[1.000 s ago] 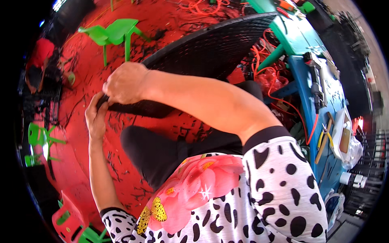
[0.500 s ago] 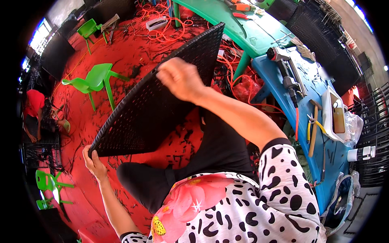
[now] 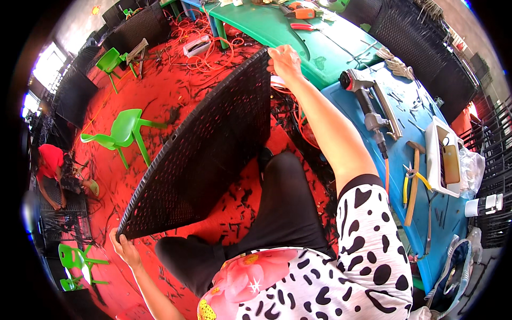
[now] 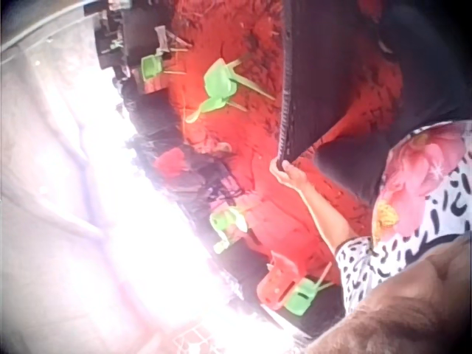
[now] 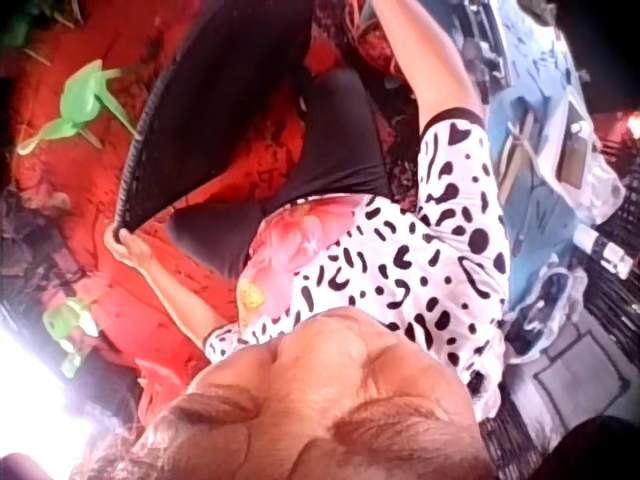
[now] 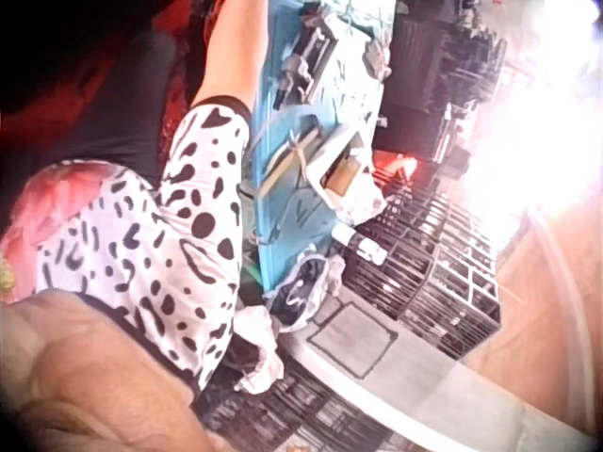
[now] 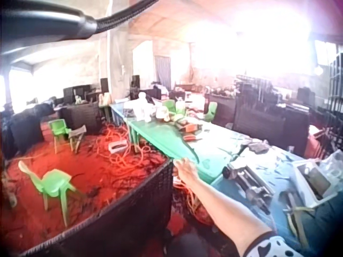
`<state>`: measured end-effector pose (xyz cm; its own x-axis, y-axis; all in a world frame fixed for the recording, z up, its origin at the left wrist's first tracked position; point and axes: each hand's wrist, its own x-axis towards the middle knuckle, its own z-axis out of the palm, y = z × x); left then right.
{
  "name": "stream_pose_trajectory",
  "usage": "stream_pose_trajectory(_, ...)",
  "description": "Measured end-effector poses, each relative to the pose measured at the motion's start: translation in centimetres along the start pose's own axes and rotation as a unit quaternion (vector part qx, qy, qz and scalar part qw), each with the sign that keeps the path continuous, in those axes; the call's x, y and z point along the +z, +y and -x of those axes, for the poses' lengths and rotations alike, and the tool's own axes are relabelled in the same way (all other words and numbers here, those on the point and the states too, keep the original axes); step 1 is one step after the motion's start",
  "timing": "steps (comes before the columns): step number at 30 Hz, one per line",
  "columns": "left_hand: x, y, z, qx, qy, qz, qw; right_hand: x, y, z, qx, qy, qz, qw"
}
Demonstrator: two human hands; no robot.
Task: The person sits on a red floor and uses a pair of scissors to trim the edges of a black woven mat. They hold the mat on their lap, rotate it to access different sides, and carefully cut along the perimeter to remove excess material.
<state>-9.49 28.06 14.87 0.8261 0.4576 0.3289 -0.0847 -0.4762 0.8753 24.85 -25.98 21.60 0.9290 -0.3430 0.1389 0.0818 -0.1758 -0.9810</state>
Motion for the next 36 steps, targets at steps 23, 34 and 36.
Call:
stream_pose_trajectory(23,1.7,1.1,0.1,0.06,0.026,0.032,0.997,-0.4,2.7,-1.6,0.089,-0.015,-0.155,0.984)
stream_pose_trajectory(34,2.4,3.8,1.1,0.133,0.123,-0.291,0.939,2.0,5.2,10.4,0.108,-0.165,-0.074,0.978)
stream_pose_trajectory(36,4.1,6.9,1.8,0.067,0.117,-0.344,0.929,2.6,4.8,11.5,0.075,-0.173,-0.068,0.98)
